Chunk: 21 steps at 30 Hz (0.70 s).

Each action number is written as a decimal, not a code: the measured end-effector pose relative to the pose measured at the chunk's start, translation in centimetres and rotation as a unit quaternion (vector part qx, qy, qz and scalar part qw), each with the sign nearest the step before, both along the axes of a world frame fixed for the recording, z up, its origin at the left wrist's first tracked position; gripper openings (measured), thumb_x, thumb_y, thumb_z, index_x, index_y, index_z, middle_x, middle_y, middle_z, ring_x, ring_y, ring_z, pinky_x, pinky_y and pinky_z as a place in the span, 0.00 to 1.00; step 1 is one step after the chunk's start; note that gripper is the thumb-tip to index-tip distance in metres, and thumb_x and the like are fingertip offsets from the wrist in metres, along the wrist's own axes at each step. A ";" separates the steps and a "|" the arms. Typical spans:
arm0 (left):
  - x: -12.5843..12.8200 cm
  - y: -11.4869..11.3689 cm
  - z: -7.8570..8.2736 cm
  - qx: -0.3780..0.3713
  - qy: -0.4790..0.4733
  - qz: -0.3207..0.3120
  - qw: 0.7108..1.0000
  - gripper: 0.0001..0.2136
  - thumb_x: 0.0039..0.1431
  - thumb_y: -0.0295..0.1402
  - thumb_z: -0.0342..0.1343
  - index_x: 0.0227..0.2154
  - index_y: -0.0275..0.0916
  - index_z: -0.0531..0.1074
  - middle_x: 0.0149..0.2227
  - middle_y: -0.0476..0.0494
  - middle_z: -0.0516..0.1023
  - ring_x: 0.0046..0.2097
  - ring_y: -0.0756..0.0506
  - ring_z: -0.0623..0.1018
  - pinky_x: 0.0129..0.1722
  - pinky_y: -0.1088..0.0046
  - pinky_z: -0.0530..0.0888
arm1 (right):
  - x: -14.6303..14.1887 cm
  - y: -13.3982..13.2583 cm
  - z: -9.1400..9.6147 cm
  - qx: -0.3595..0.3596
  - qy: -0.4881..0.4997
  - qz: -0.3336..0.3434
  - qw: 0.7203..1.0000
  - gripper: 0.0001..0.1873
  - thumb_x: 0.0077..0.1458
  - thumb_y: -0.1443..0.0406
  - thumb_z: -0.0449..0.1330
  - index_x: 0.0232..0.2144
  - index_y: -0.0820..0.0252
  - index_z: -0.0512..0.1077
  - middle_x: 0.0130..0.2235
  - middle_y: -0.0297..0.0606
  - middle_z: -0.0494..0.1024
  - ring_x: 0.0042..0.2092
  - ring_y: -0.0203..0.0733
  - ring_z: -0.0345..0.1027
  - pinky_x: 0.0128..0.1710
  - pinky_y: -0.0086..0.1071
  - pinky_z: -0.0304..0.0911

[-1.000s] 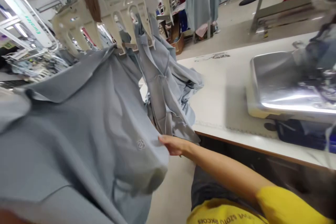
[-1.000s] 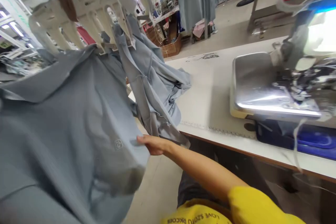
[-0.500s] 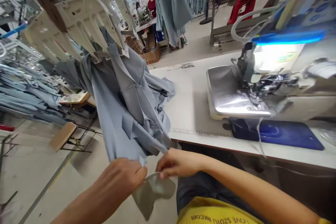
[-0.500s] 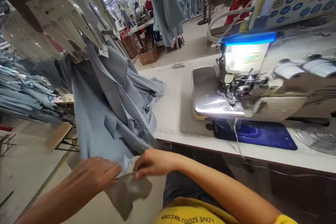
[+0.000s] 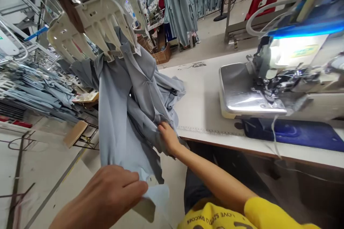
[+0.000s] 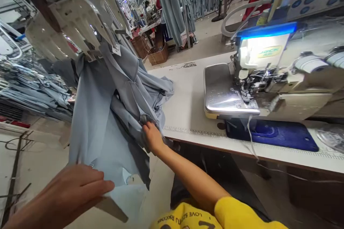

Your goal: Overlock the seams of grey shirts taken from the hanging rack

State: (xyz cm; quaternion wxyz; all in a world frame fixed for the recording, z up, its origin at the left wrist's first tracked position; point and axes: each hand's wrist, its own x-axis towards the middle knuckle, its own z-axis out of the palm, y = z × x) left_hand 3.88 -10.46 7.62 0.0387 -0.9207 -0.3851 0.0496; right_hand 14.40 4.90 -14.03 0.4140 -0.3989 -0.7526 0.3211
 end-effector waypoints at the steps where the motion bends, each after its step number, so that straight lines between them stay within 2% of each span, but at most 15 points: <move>1: 0.2 0.4 -0.2 0.001 -0.005 -0.006 1.000 0.09 0.61 0.23 0.44 0.35 0.40 0.68 0.22 0.51 0.65 0.24 0.51 0.65 0.25 0.73 0.55 | 1.5 -0.2 0.3 -0.010 0.016 -0.009 1.000 0.14 0.54 0.73 0.45 0.36 0.64 0.69 0.43 0.46 0.72 0.45 0.45 0.65 0.46 0.37 0.62; 3: 1.1 1.7 -0.7 0.008 -0.024 -0.026 0.999 0.07 0.62 0.26 0.46 0.35 0.40 0.69 0.22 0.52 0.65 0.24 0.51 0.65 0.24 0.73 0.55 | 5.2 -0.5 1.8 -0.027 0.042 -0.026 0.998 0.14 0.56 0.71 0.42 0.33 0.64 0.68 0.35 0.42 0.71 0.37 0.42 0.65 0.38 0.32 0.64; 5: 2.6 4.2 -1.1 0.045 -0.069 -0.069 0.994 0.06 0.62 0.27 0.47 0.35 0.40 0.69 0.24 0.51 0.68 0.26 0.51 0.66 0.25 0.74 0.58 | 9.5 -1.0 4.4 -0.043 0.069 -0.014 0.997 0.15 0.59 0.66 0.42 0.28 0.63 0.65 0.27 0.35 0.66 0.30 0.37 0.62 0.30 0.27 0.60; 7: 4.9 7.5 -1.4 0.125 -0.120 -0.126 0.977 0.05 0.62 0.26 0.47 0.36 0.39 0.68 0.33 0.47 0.74 0.34 0.49 0.71 0.34 0.74 0.64 | 14.0 -1.3 7.6 -0.079 0.096 0.061 0.990 0.14 0.59 0.60 0.46 0.26 0.62 0.63 0.24 0.30 0.60 0.27 0.33 0.55 0.25 0.24 0.54; 9: 7.8 11.3 -1.8 0.192 -0.142 -0.164 0.957 0.05 0.62 0.26 0.47 0.35 0.38 0.68 0.43 0.42 0.73 0.44 0.46 0.72 0.43 0.69 0.65 | 18.3 -1.5 10.4 -0.140 0.085 0.159 0.974 0.14 0.56 0.57 0.53 0.25 0.62 0.62 0.23 0.28 0.58 0.25 0.30 0.52 0.23 0.23 0.50; 11: 11.0 14.7 -2.9 0.187 -0.122 -0.158 0.962 0.06 0.63 0.27 0.45 0.33 0.39 0.67 0.39 0.44 0.75 0.40 0.46 0.73 0.40 0.71 0.66 | 21.8 -1.5 12.0 -0.190 0.049 0.187 0.963 0.12 0.54 0.59 0.55 0.26 0.62 0.63 0.23 0.27 0.58 0.24 0.30 0.53 0.23 0.23 0.49; 12: 12.6 16.1 -3.7 0.166 -0.103 -0.143 0.970 0.07 0.63 0.27 0.45 0.31 0.39 0.67 0.33 0.47 0.74 0.35 0.48 0.73 0.34 0.73 0.64 | 23.3 -1.5 12.1 -0.203 0.032 0.168 0.964 0.10 0.53 0.60 0.55 0.26 0.62 0.64 0.23 0.28 0.59 0.24 0.30 0.54 0.23 0.23 0.50; 14: 15.6 18.2 -5.6 0.133 -0.077 -0.119 0.981 0.08 0.63 0.27 0.44 0.30 0.40 0.66 0.25 0.51 0.71 0.26 0.50 0.71 0.24 0.74 0.57 | 25.6 -1.7 11.2 -0.200 0.003 0.091 0.976 0.06 0.50 0.64 0.55 0.26 0.63 0.66 0.23 0.28 0.62 0.25 0.31 0.55 0.23 0.24 0.51; 17: 19.3 19.6 -8.0 0.132 -0.101 -0.119 0.979 0.09 0.63 0.29 0.43 0.31 0.40 0.67 0.26 0.52 0.73 0.26 0.50 0.72 0.23 0.72 0.53 | 27.2 -2.8 8.3 -0.144 -0.022 -0.053 0.988 0.03 0.49 0.68 0.54 0.25 0.62 0.65 0.24 0.29 0.63 0.27 0.31 0.55 0.25 0.24 0.50; 19: 21.1 19.8 -8.5 0.133 -0.144 -0.127 0.972 0.08 0.64 0.30 0.43 0.33 0.41 0.68 0.28 0.52 0.75 0.27 0.51 0.72 0.24 0.73 0.55 | 27.4 -3.8 6.4 -0.118 -0.020 -0.134 0.984 0.02 0.47 0.68 0.55 0.27 0.61 0.65 0.25 0.28 0.65 0.28 0.32 0.56 0.26 0.24 0.49; 21: 22.1 20.0 -8.1 0.135 -0.186 -0.126 0.965 0.08 0.63 0.32 0.44 0.35 0.42 0.68 0.29 0.52 0.76 0.27 0.51 0.73 0.25 0.74 0.57 | 27.3 -4.7 4.9 -0.109 -0.007 -0.195 0.975 0.07 0.45 0.69 0.58 0.31 0.60 0.65 0.27 0.28 0.67 0.29 0.32 0.58 0.27 0.24 0.50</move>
